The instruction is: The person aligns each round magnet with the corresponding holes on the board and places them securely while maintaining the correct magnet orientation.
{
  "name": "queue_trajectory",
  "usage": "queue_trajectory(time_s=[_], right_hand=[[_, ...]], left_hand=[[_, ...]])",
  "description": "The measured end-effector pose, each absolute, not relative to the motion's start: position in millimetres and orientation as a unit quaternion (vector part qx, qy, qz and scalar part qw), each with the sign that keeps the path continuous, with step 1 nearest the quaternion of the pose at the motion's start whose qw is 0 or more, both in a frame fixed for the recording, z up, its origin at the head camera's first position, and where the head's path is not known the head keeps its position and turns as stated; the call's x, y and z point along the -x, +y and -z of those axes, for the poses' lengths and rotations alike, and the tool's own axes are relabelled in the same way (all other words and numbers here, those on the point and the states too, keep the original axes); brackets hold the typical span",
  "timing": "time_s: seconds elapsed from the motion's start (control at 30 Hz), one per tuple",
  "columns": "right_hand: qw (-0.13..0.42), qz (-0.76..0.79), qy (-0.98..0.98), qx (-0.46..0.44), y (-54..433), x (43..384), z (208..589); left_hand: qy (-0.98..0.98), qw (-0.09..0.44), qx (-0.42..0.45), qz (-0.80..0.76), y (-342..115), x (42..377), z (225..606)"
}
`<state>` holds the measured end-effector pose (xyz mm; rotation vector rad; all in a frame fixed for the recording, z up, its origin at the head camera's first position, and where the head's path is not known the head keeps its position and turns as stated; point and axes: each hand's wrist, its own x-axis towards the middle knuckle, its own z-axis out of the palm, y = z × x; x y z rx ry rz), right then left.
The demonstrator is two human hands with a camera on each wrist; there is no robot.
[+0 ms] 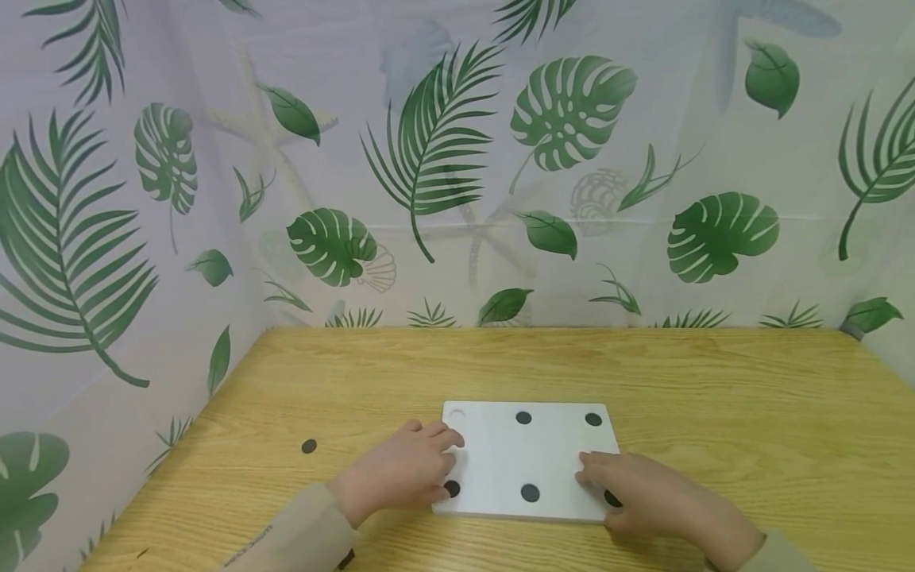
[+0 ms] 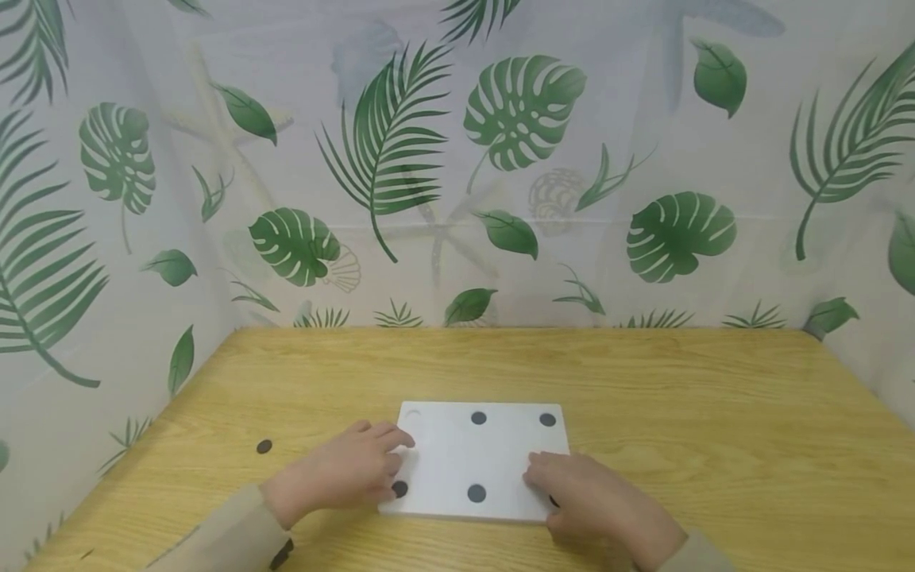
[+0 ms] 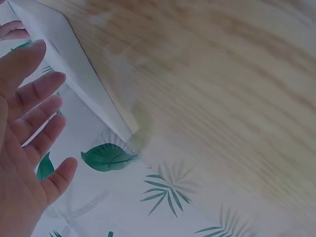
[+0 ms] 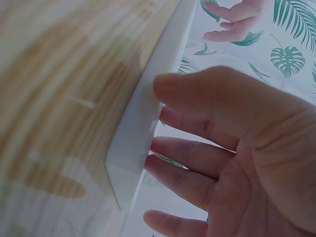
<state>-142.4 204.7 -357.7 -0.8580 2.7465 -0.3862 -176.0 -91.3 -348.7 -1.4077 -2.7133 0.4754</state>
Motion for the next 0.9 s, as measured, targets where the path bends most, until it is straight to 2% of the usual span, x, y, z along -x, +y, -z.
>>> queue_trajectory(time_s=[0.33, 0.9], right_hand=[[0.117, 0.131, 0.94, 0.292, 205, 141, 359], [0.112, 0.134, 0.937, 0.302, 207, 141, 358]], left_hand=[[-0.886, 0.036, 0.439, -0.143, -104, 178, 347], [-0.905, 0.007, 0.405, -0.126, -135, 180, 343]])
